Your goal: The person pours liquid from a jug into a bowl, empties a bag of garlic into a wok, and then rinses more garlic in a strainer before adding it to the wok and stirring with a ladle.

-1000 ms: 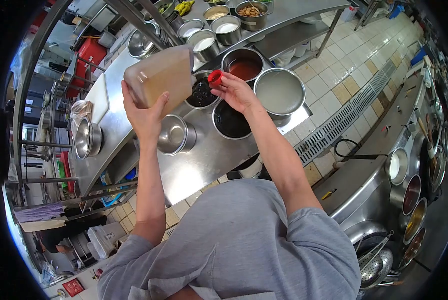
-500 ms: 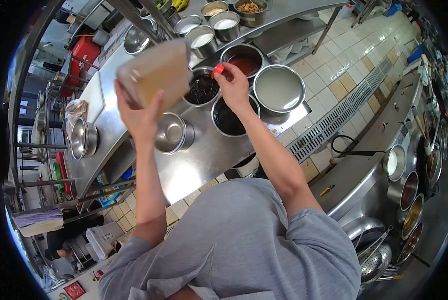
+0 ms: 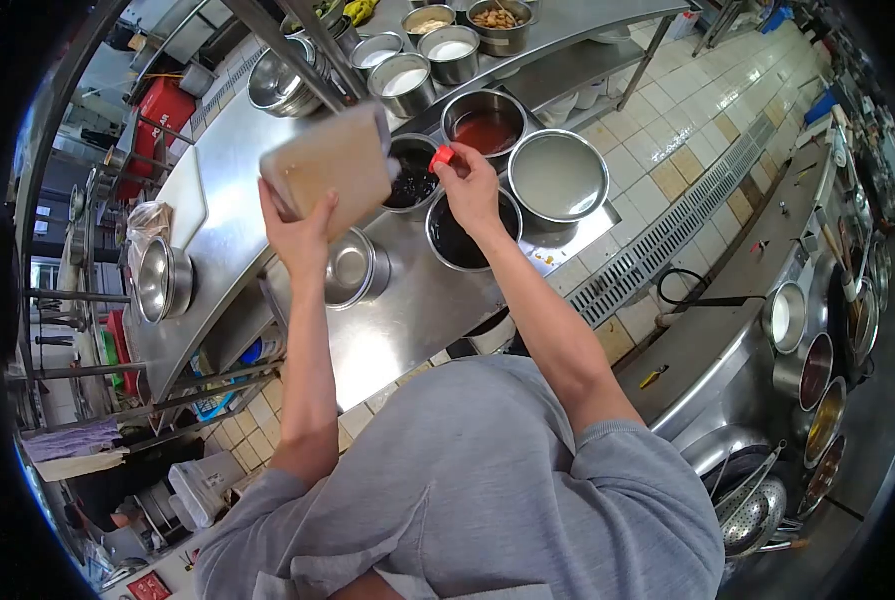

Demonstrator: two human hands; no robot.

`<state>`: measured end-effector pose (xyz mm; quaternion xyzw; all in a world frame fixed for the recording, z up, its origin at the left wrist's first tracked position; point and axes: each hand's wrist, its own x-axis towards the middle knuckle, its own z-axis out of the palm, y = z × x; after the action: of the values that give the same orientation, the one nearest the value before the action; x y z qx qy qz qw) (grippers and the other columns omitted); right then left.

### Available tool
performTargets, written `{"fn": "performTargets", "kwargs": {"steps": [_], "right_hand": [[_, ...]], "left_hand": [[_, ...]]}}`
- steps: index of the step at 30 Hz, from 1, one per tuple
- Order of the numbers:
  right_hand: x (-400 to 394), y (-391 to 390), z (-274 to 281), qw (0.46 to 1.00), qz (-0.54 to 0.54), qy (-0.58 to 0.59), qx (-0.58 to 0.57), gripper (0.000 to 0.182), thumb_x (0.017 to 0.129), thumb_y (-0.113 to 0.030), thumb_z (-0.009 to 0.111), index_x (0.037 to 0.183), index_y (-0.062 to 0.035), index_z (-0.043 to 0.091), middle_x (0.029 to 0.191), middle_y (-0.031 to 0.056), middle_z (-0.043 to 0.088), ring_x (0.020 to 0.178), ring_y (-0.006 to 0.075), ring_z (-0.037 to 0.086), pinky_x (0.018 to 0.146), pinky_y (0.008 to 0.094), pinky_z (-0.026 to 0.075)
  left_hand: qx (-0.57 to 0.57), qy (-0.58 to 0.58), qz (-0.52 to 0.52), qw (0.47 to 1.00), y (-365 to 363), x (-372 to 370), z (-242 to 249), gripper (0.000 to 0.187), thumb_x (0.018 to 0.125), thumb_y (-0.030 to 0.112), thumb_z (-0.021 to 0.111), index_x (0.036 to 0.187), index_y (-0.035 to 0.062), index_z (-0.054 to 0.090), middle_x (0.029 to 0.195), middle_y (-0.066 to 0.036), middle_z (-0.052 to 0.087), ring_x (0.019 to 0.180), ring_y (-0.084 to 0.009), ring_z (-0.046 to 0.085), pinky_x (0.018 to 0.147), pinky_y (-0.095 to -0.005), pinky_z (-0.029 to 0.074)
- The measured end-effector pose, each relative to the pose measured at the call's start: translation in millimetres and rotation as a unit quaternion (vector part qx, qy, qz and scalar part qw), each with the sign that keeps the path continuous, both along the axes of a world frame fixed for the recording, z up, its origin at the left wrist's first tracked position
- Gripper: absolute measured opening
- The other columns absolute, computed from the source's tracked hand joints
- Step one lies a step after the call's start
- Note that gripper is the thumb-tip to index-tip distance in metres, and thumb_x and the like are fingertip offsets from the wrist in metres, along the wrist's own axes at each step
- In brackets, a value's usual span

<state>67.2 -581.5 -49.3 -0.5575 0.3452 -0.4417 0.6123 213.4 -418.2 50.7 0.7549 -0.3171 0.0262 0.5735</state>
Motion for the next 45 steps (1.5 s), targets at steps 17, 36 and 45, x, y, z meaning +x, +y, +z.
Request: {"fn": "performTargets", "kwargs": {"steps": [17, 36, 45], "right_hand": [[5.7, 0.4, 50.5, 0.941, 0.309, -0.092, 0.104, 0.047, 0.087, -0.006, 0.066, 0.13, 0.0051, 0.052, 0.11, 0.0097, 0.066, 0.096, 0.0148, 0.064, 0.081, 0.028, 0.052], [-302.0, -62.2, 141.3, 0.982, 0.096, 0.063, -0.151, 0.041, 0.08, -0.016, 0.07, 0.115, 0.0033, 0.063, 0.093, 0.0166, 0.069, 0.081, 0.024, 0.065, 0.075, 0.034, 0.051], [-468.4, -165.6, 145.6, 0.943, -0.063, 0.313, -0.088, 0.043, 0.09, -0.038, 0.064, 0.081, 0.0035, 0.068, 0.064, 0.012, 0.066, 0.053, 0.0207, 0.059, 0.057, 0.0356, 0.049]], "left_hand": [[-0.194, 0.539, -0.115, 0.812, 56.3, 52.5, -22.9, 0.066, 0.08, 0.026, 0.074, 0.135, 0.0044, 0.045, 0.124, -0.012, 0.057, 0.114, -0.0283, 0.057, 0.094, -0.0455, 0.05], [-0.007, 0.557, -0.315, 0.769, -138.0, -131.6, 47.0, 0.063, 0.087, 0.031, 0.064, 0.138, 0.0027, 0.04, 0.129, -0.014, 0.056, 0.112, -0.0295, 0.06, 0.093, -0.0439, 0.054], [0.036, 0.54, -0.423, 0.727, -296.9, -293.0, 16.4, 0.064, 0.084, 0.032, 0.066, 0.135, 0.0011, 0.043, 0.126, -0.014, 0.058, 0.111, -0.0297, 0.06, 0.094, -0.0442, 0.052]]}}
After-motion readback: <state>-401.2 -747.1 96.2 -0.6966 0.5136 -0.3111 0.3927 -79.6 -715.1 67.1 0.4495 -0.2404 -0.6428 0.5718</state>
